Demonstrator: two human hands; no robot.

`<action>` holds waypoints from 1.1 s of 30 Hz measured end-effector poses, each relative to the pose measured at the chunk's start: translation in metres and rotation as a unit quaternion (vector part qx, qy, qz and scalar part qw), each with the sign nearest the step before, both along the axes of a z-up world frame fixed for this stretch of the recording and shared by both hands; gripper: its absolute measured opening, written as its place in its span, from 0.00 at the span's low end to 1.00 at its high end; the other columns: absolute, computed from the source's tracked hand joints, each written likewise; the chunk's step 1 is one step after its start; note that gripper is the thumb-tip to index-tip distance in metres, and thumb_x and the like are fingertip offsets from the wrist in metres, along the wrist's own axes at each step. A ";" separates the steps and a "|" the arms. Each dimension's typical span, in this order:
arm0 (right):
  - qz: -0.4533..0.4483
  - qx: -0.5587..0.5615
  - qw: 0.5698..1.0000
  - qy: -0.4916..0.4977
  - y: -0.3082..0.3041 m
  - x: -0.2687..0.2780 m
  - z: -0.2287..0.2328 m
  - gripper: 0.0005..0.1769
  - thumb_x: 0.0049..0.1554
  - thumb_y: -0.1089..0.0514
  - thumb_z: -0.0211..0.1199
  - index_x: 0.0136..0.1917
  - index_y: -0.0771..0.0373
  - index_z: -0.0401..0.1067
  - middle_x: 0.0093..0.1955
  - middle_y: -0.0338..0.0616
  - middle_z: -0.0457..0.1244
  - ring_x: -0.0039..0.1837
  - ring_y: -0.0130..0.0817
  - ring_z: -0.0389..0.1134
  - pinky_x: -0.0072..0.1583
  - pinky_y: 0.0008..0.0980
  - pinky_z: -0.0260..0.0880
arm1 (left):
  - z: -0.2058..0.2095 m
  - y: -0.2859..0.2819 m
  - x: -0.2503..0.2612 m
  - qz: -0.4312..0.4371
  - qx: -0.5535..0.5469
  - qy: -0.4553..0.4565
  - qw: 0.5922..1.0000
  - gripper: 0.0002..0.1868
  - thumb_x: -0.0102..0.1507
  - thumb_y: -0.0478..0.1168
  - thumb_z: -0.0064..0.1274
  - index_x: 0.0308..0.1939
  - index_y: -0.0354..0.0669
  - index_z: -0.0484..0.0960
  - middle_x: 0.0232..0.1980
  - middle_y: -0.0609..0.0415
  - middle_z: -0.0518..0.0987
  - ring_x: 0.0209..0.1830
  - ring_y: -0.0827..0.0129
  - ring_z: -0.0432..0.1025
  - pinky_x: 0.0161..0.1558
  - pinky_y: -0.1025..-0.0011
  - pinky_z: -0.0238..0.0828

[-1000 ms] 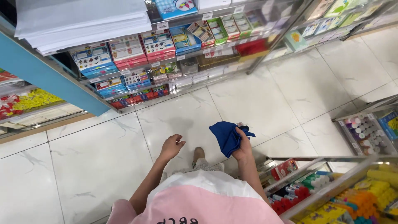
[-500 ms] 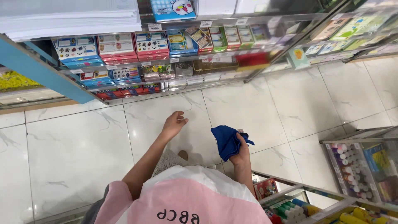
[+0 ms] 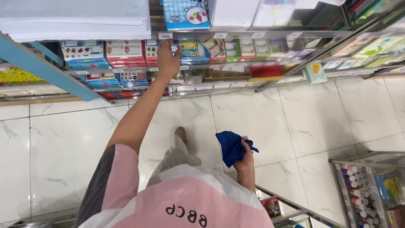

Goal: Dust and clean notebooks and paper products on library shelves.

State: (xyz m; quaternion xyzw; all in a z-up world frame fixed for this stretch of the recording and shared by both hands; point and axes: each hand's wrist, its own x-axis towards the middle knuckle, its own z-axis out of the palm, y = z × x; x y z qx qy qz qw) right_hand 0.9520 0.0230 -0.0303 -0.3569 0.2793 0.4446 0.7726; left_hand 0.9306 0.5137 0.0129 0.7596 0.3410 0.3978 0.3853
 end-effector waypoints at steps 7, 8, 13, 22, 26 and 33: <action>-0.031 -0.014 0.999 -0.009 0.047 0.061 0.005 0.20 0.60 0.52 0.60 0.63 0.61 0.72 0.63 0.47 0.68 0.65 0.45 0.69 0.67 0.47 0.68 | -0.036 0.124 0.111 0.140 0.054 0.162 0.975 0.32 0.59 0.42 0.69 0.62 0.34 0.71 0.54 0.34 0.75 0.56 0.38 0.71 0.57 0.49 0.69; -0.030 -0.014 0.999 -0.011 0.055 0.068 0.006 0.20 0.60 0.52 0.60 0.63 0.61 0.72 0.63 0.47 0.68 0.65 0.45 0.69 0.67 0.47 0.68 | -0.030 0.125 0.114 0.141 0.054 0.161 0.975 0.32 0.59 0.42 0.69 0.62 0.34 0.71 0.54 0.34 0.75 0.56 0.38 0.71 0.57 0.49 0.69; -0.029 -0.018 0.999 -0.028 0.096 0.101 0.014 0.21 0.60 0.51 0.60 0.63 0.62 0.72 0.63 0.48 0.68 0.64 0.47 0.69 0.66 0.47 0.68 | 0.040 0.122 0.113 0.194 -0.072 0.259 0.943 0.40 0.49 0.49 0.75 0.55 0.31 0.72 0.55 0.35 0.75 0.56 0.41 0.72 0.50 0.50 0.74; 0.067 0.032 0.997 -0.013 0.168 0.127 -0.003 0.23 0.61 0.50 0.58 0.66 0.63 0.71 0.64 0.49 0.68 0.65 0.47 0.69 0.68 0.46 0.67 | 0.001 0.181 0.117 0.074 -0.254 0.240 0.934 0.25 0.50 0.38 0.74 0.46 0.31 0.83 0.53 0.34 0.82 0.55 0.48 0.78 0.55 0.61 0.75; 0.088 0.019 0.996 -0.024 0.194 0.130 0.006 0.23 0.62 0.50 0.58 0.66 0.64 0.71 0.64 0.49 0.68 0.65 0.47 0.69 0.68 0.47 0.67 | -0.019 0.174 0.123 0.089 -0.254 0.111 0.957 0.25 0.52 0.33 0.66 0.51 0.31 0.78 0.52 0.36 0.82 0.54 0.48 0.78 0.54 0.60 0.75; 0.100 0.001 0.995 -0.013 0.215 0.132 0.008 0.22 0.62 0.51 0.59 0.64 0.64 0.72 0.63 0.49 0.69 0.64 0.46 0.69 0.67 0.46 0.68 | 0.005 0.175 0.111 -0.051 -0.484 -0.128 0.864 0.26 0.56 0.27 0.58 0.58 0.29 0.71 0.54 0.38 0.79 0.53 0.52 0.78 0.49 0.58 0.80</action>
